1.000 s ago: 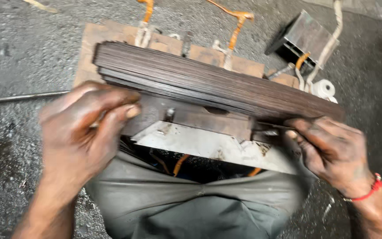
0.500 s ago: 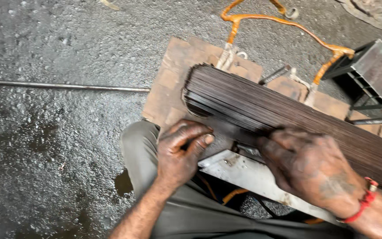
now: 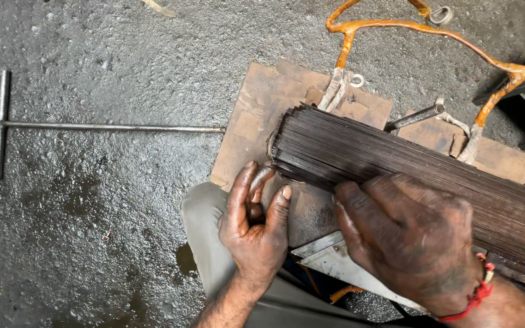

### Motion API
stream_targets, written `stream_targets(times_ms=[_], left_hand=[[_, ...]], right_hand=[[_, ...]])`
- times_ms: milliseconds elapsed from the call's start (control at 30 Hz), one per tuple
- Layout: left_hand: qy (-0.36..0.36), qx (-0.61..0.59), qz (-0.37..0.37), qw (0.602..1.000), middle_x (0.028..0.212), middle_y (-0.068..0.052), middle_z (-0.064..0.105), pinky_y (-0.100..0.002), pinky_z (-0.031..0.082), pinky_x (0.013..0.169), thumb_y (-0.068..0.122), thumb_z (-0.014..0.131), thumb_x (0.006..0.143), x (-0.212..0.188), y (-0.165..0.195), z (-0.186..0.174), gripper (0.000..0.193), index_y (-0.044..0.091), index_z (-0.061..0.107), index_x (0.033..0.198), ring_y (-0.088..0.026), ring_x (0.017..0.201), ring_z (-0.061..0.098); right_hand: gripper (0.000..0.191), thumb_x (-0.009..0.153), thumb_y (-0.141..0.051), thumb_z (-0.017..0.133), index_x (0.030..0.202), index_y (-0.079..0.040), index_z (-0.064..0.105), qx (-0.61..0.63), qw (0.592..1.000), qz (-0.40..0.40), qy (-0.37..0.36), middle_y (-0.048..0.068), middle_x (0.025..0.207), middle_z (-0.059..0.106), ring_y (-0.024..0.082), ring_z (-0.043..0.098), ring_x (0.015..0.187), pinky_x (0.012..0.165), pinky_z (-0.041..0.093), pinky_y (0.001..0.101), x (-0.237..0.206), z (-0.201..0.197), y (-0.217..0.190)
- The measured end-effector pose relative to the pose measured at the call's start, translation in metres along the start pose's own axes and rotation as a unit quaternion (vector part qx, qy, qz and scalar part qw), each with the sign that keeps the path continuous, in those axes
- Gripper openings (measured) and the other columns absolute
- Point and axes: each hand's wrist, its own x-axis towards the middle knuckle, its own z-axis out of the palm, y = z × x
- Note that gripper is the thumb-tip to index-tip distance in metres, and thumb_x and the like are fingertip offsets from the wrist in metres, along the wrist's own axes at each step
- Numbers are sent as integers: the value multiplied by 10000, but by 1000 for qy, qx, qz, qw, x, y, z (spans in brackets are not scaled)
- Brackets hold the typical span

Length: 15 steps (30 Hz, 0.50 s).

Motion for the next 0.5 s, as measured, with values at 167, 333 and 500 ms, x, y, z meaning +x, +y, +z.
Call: stream_targets(times_ms=[167,333,500], left_hand=[[-3,110,62,992,1235,-176,719,-340,618,1034,-25,785,928,11,6,1,493,-35,567,1370,-227,1204,712],[-26,143,58,988,1175,-154,725,-291,601,962,-4,817,901,29,11,-4,456,-34,599,1300,-188,1107,716],[-29,100,12,994,1106,-130,725,-264,589,892,-18,826,895,34,10,-3,430,-24,616,1270,-169,1046,707]], right_hand=[[228,817,-156,830,1028,-98,766,-15,999,6,36,-2,787,647,156,621,660,488,463,334,3,7,-6],[288,761,-124,809,1037,-67,750,5,999,6,39,36,878,700,193,666,758,625,543,346,9,8,-7],[249,774,-71,831,1007,-66,745,28,997,23,65,85,892,697,240,706,845,706,576,371,20,11,-10]])
